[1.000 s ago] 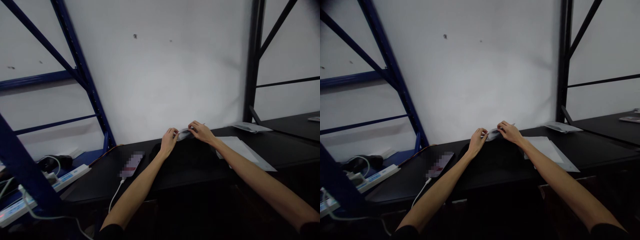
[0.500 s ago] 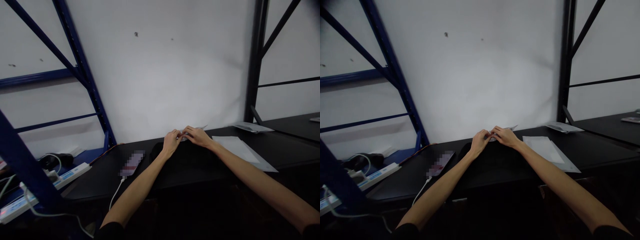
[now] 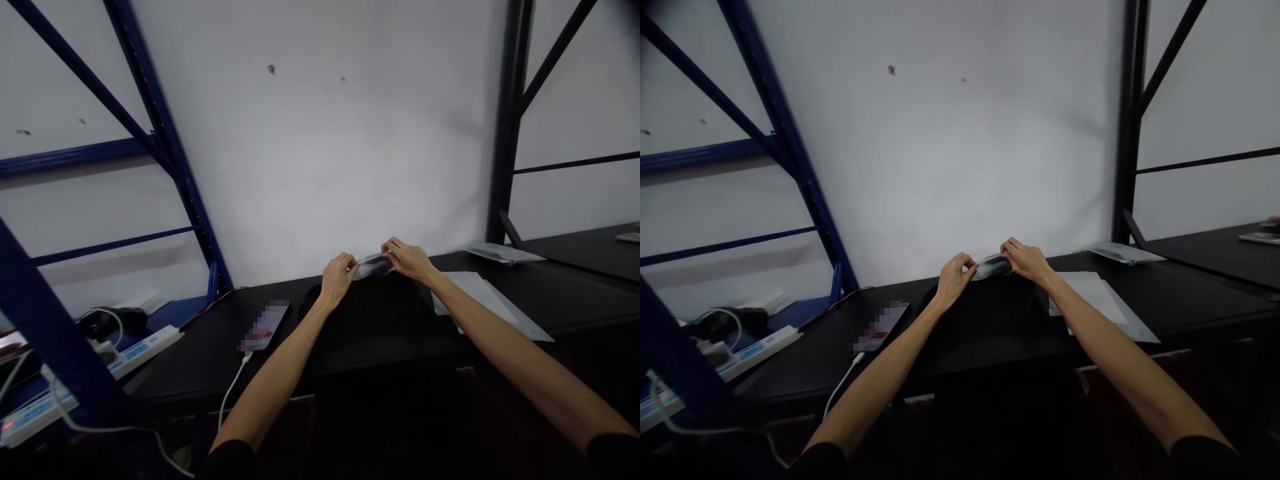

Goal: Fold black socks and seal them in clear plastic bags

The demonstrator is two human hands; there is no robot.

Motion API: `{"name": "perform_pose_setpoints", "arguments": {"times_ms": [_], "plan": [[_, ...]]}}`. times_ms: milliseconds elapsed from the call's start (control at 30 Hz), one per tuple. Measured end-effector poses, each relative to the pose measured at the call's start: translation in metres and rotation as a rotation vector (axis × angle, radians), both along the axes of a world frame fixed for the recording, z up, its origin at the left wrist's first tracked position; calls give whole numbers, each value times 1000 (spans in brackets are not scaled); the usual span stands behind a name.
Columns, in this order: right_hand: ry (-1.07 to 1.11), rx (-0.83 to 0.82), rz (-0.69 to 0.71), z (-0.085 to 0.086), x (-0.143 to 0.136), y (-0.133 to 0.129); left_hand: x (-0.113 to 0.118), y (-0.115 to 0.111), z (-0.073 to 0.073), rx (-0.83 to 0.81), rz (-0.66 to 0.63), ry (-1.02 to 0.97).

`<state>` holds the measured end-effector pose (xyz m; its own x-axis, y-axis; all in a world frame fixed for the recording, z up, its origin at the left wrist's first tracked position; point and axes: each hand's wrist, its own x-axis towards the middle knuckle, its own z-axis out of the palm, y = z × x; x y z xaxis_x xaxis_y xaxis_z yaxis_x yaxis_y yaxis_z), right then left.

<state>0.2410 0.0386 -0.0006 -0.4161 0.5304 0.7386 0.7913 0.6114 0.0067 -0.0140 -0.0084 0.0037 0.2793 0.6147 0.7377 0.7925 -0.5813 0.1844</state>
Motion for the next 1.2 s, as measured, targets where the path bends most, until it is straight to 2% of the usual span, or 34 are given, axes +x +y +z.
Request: {"name": "perform_pose_setpoints", "arguments": {"times_ms": [167,400,467,667,833,1000,1200], "plan": [[-31,4,-118,1,7,5,-4,2,3,19,-9,-15],[52,-31,-228,-7,39,25,-10,5,4,51,-6,-66],[107,-44,-172,-12,46,32,-8,5,2,66,-20,-80],[248,-228,237,-29,52,57,-3,4,-6,54,-21,-137],[277,-281,288,-31,43,60,6,-4,-5,119,-8,-65],[297,-272,362,-22,26,43,18,-11,-8,186,29,86],[259,-280,454,-12,5,20,21,-10,-14,133,59,90]]}}
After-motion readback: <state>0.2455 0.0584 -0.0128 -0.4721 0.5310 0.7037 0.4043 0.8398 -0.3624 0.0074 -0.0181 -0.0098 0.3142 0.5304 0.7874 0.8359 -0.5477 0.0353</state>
